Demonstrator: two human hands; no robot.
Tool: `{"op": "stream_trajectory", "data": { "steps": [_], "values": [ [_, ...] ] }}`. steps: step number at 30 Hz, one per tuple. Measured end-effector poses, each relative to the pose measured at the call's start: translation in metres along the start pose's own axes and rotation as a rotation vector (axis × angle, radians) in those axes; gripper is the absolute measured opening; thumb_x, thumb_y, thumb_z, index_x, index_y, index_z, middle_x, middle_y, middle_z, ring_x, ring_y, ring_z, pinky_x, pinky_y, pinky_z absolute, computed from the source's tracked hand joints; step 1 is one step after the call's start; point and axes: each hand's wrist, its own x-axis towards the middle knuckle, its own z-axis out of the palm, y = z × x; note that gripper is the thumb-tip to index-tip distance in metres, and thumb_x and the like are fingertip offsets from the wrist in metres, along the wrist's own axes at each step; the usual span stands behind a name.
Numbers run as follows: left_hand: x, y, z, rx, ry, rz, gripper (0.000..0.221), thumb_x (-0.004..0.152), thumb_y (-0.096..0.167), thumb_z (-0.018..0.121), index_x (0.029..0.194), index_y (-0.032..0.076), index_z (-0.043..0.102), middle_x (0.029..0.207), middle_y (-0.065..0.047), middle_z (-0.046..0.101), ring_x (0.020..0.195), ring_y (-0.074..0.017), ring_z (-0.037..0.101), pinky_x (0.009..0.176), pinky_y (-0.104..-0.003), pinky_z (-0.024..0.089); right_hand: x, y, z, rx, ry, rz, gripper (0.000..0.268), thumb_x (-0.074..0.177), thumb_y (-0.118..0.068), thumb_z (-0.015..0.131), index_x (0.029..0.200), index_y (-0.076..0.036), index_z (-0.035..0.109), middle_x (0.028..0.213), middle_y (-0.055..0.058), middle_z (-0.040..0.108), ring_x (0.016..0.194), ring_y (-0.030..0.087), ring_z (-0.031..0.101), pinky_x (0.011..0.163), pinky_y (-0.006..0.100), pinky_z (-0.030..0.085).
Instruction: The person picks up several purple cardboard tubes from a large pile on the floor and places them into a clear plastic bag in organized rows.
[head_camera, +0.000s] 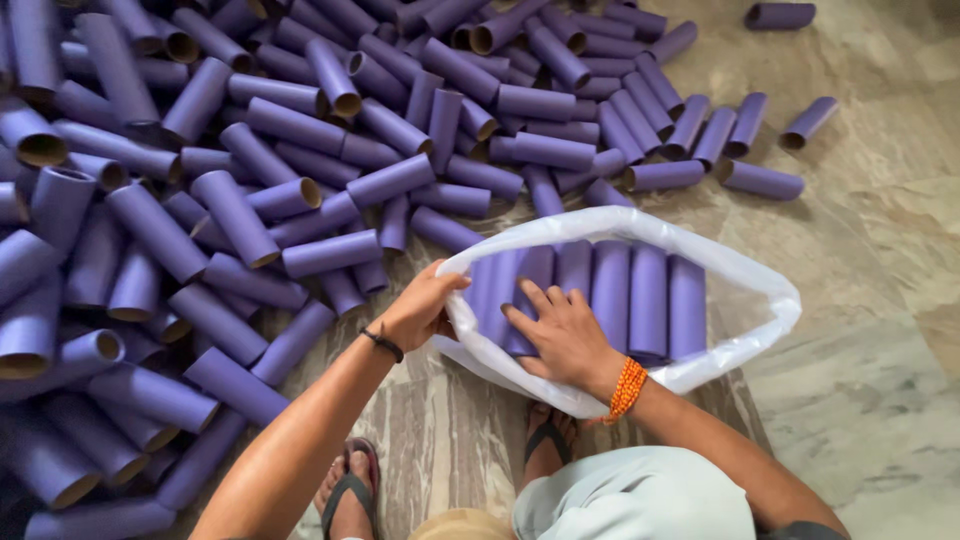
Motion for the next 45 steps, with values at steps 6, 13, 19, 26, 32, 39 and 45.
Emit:
{"op": "stream_trajectory", "data": {
  "steps": [6, 13, 19, 26, 32, 39, 45],
  "values": [
    [-0.034, -0.004, -0.004, -0.066, -0.028, 0.018, 0.029, 0.096, 0.026, 0.052, 0.121, 0.011, 0.053, 0.082, -0.011, 0.063, 0.059, -0.0261, 0.066, 0.043, -0.042, 0.055, -0.009, 0.013, 0.0, -0.142, 0.113, -0.121, 0.042, 0.078, -0.017, 0.068, 0.12, -0.015, 0.071, 0.138, 0.018, 0.06, 0.081, 0.025, 0.059, 0.067, 0.038, 0.05],
    [-0.008, 0.002, -0.021, -0.088, 0.153, 0.122, 0.037, 0.089, 0.023, 0.062, 0.121, 0.006, 0.052, 0.088, -0.006, 0.062, 0.063, -0.0192, 0.067, 0.043, -0.04, 0.061, 0.054, -0.017, 0.037, -0.065, 0.107, -0.418, 0.031, 0.075, -0.023, 0.068, 0.104, -0.011, 0.072, 0.116, 0.016, 0.068, 0.076, 0.026, 0.063, 0.06, 0.039, 0.05],
    [-0.017, -0.002, -0.034, -0.052, 0.096, 0.215, 0.042, 0.088, 0.014, 0.064, 0.126, 0.007, 0.049, 0.09, -0.012, 0.06, 0.062, -0.0228, 0.065, 0.046, -0.041, 0.058, 0.095, -0.041, 0.073, 0.964, -0.479, 0.437, 0.029, 0.093, -0.032, 0.058, 0.118, -0.02, 0.064, 0.101, 0.011, 0.071, 0.088, 0.027, 0.069, 0.075, 0.039, 0.052],
    [-0.006, -0.023, -0.012, -0.085, 0.082, 0.365, 0.035, 0.089, 0.011, 0.063, 0.123, 0.008, 0.055, 0.093, -0.008, 0.06, 0.065, -0.0163, 0.064, 0.049, -0.035, 0.056, 0.102, -0.011, 0.14, 0.246, 0.005, 0.03, 0.039, 0.083, -0.031, 0.077, 0.116, -0.013, 0.068, 0.111, 0.017, 0.068, 0.1, 0.038, 0.064, 0.084, 0.05, 0.051],
    [-0.027, 0.014, -0.044, -0.027, 0.074, 0.266, 0.036, 0.087, 0.014, 0.064, 0.122, 0.01, 0.054, 0.091, -0.01, 0.062, 0.062, -0.0192, 0.068, 0.046, -0.037, 0.062, 0.004, 0.015, 0.003, -0.148, -0.028, 0.067, 0.087, 0.052, -0.053, 0.085, 0.128, -0.015, 0.066, 0.132, 0.018, 0.055, 0.106, 0.036, 0.056, 0.081, 0.053, 0.047],
    [-0.027, 0.019, -0.02, 0.091, 0.045, 0.226, 0.055, 0.081, 0.017, 0.072, 0.128, 0.013, 0.043, 0.094, -0.009, 0.063, 0.067, -0.0196, 0.07, 0.048, -0.04, 0.063, -0.018, 0.02, 0.001, -0.28, -0.178, -0.033, 0.051, 0.079, -0.024, 0.073, 0.129, -0.022, 0.064, 0.144, 0.012, 0.054, 0.09, 0.025, 0.063, 0.062, 0.035, 0.055],
    [-0.003, 0.004, -0.013, 0.049, 0.179, 0.324, 0.056, 0.078, 0.016, 0.072, 0.128, 0.009, 0.046, 0.095, -0.01, 0.064, 0.071, -0.024, 0.07, 0.048, -0.042, 0.062, 0.03, 0.009, 0.06, 0.125, 0.136, -0.347, 0.043, 0.088, -0.018, 0.061, 0.128, -0.005, 0.063, 0.125, 0.012, 0.067, 0.094, 0.027, 0.067, 0.08, 0.037, 0.056]
  ]
}}
